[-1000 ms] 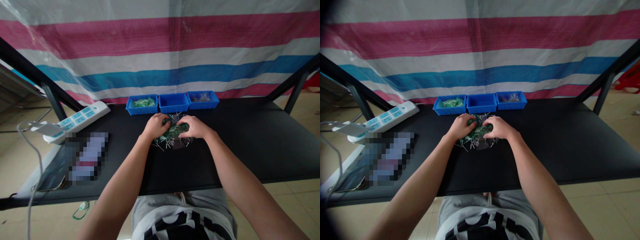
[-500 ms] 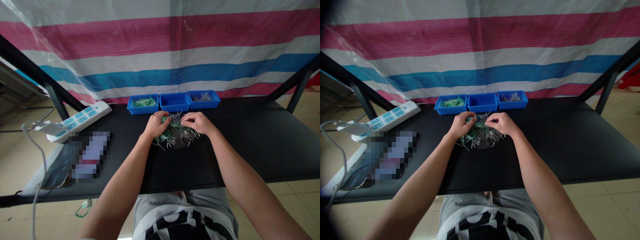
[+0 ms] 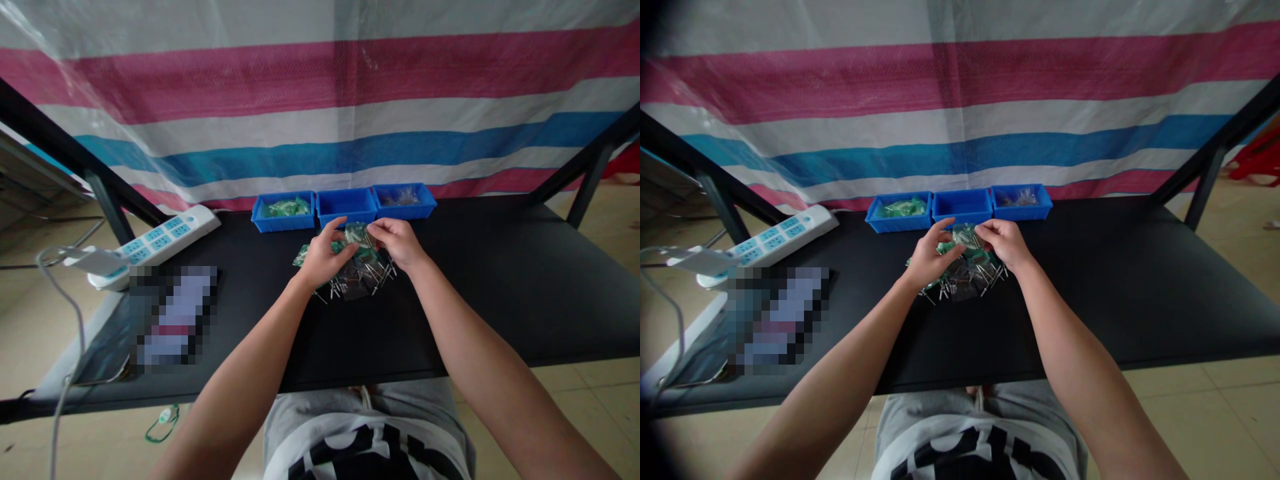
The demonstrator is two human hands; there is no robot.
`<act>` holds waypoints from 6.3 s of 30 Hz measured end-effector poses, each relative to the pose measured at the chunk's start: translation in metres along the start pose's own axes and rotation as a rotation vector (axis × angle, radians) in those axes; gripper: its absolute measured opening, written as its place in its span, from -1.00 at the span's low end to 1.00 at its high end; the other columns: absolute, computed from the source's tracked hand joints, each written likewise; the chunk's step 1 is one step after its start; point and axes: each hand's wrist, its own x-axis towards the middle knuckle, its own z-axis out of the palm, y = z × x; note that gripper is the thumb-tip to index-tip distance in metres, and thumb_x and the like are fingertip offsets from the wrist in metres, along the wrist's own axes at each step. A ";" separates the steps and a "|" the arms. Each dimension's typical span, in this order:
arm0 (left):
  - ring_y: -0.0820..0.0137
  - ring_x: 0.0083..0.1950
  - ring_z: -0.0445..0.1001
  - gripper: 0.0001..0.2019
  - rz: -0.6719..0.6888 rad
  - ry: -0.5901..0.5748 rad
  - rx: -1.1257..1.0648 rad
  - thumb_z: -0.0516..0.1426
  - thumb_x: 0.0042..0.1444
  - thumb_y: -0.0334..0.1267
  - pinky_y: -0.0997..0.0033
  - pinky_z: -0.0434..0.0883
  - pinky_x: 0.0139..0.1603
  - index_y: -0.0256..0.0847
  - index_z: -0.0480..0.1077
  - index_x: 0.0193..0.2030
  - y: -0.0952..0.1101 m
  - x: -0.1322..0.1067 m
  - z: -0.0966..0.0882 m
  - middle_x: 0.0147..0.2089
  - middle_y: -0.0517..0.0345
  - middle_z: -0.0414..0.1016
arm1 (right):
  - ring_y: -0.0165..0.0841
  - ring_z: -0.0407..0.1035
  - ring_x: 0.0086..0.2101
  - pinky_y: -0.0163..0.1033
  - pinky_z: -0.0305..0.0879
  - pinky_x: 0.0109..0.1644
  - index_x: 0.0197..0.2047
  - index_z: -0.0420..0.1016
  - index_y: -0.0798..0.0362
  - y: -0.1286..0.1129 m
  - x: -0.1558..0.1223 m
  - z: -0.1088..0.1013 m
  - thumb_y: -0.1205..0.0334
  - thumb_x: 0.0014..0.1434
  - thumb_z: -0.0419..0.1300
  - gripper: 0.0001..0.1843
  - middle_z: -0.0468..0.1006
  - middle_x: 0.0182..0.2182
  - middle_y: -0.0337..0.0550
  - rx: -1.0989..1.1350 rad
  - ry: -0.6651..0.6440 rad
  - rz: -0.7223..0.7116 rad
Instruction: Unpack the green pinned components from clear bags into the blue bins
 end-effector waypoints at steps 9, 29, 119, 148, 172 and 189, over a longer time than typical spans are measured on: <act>0.33 -0.12 0.57 -0.88 0.038 0.129 -0.013 0.18 0.02 -0.40 0.28 0.48 -0.02 -0.19 0.55 -0.33 -0.004 0.004 -0.004 -0.16 0.09 0.62 | -0.22 0.45 -0.09 -0.09 0.32 0.03 -0.50 0.59 0.03 0.001 -0.003 0.002 0.17 -0.24 0.46 -0.79 0.61 -0.18 -0.11 0.078 -0.127 -0.110; 0.42 -0.33 0.48 -0.84 -0.009 0.158 -0.052 0.20 0.03 -0.32 0.38 0.45 -0.22 -0.23 0.53 -0.22 -0.004 0.003 -0.001 -0.34 0.15 0.56 | -0.20 0.54 -0.22 -0.04 0.40 -0.01 -0.39 0.66 0.00 0.005 -0.005 0.004 0.17 -0.26 0.49 -0.73 0.68 -0.29 -0.15 0.093 -0.099 -0.049; 0.13 -0.08 0.39 -0.84 -0.163 0.082 0.790 0.07 0.10 -0.27 0.16 0.31 -0.02 -0.20 0.48 -0.29 -0.010 0.010 -0.013 -0.23 -0.03 0.48 | -0.26 0.32 -0.28 -0.17 0.28 -0.15 -0.21 0.56 0.10 -0.003 -0.016 0.015 -0.05 -0.22 0.49 -0.46 0.49 -0.37 -0.13 -0.918 -0.440 -0.452; 0.29 -0.11 0.53 -0.68 -0.423 0.176 0.206 0.02 0.00 -0.44 0.34 0.41 -0.01 -0.26 0.53 -0.17 -0.028 0.015 -0.015 -0.14 0.04 0.61 | -0.20 0.23 -0.15 -0.05 0.28 0.01 -0.10 0.63 0.03 0.002 -0.026 0.038 0.09 0.05 0.36 -0.66 0.41 -0.25 -0.04 -0.980 -0.506 -0.580; 0.32 -0.16 0.50 -0.75 -0.383 0.266 -0.099 0.11 0.02 -0.14 0.37 0.38 -0.04 -0.24 0.54 -0.32 -0.034 0.018 -0.015 -0.27 0.11 0.59 | -0.36 0.39 -0.42 -0.25 0.28 -0.30 -0.40 0.57 0.07 -0.011 -0.019 0.024 -0.09 0.17 0.19 -0.61 0.56 -0.45 -0.15 -0.509 -0.110 -0.370; 0.32 -0.18 0.53 -0.83 -0.090 0.023 -0.196 0.27 -0.06 -0.20 0.29 0.44 -0.06 -0.23 0.53 -0.33 -0.009 0.010 -0.012 -0.23 0.05 0.60 | -0.49 0.28 -0.67 -0.34 0.18 -0.60 -0.32 0.56 0.11 -0.007 -0.015 0.020 -0.18 0.03 0.28 -0.54 0.50 -0.61 -0.24 -0.181 -0.034 -0.177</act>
